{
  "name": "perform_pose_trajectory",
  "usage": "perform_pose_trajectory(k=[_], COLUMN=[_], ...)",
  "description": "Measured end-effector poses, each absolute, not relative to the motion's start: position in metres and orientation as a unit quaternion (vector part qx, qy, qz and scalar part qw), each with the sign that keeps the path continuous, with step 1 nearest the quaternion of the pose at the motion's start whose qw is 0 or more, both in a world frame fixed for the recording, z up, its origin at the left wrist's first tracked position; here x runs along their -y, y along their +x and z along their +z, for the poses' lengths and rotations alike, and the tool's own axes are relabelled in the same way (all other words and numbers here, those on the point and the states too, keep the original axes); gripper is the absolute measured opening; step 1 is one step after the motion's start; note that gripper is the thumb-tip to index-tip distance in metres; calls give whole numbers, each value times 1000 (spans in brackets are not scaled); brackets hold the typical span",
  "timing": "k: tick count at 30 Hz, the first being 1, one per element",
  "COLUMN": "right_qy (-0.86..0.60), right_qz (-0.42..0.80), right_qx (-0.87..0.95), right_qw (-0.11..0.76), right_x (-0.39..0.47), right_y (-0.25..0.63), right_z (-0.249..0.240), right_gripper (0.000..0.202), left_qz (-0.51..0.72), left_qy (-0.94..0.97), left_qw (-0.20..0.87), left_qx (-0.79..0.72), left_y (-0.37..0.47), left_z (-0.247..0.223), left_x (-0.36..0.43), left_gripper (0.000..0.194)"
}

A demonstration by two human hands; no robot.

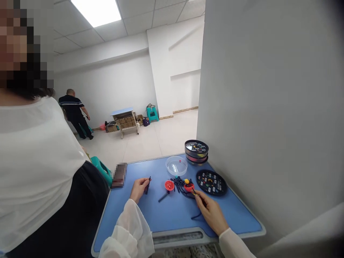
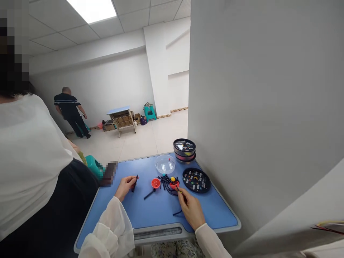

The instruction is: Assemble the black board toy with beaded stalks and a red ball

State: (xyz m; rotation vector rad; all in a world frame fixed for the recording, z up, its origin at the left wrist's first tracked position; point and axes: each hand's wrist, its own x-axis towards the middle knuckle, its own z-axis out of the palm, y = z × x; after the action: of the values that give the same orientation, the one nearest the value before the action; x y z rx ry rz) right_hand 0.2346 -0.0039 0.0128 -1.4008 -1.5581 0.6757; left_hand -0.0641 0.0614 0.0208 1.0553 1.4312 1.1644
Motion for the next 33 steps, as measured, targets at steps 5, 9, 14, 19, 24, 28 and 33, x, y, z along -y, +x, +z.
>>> perform_pose_trajectory(k=[5,9,14,19,24,28,33], right_qy=[-568,-560,-549,-572,-592,-578,-575], right_qz=[272,261,253,217,179,194,226], right_qx=[626,645,678,702,713,712,680], right_qw=[460,449,417,365,329,348,396], right_x=[1,3,12,12,13,16,18], right_y=[237,232,218,222,234,238,240], right_z=[0,-1,9,17,20,16,9], right_gripper=[51,48,46,34,33,35,37], left_qz=[499,507,480,403,314,263,182], left_qy=[418,414,440,500,589,682,790], left_qw=[503,505,476,405,289,213,186], left_qx=[-569,-563,-591,-650,-686,-648,-556], left_y=[-69,-71,-70,-64,-50,-15,45], left_z=[23,23,26,26,38,55,62], left_x=[-60,-58,-56,-55,-58,-64,-66], left_gripper=[52,55,53,38,18,15,14])
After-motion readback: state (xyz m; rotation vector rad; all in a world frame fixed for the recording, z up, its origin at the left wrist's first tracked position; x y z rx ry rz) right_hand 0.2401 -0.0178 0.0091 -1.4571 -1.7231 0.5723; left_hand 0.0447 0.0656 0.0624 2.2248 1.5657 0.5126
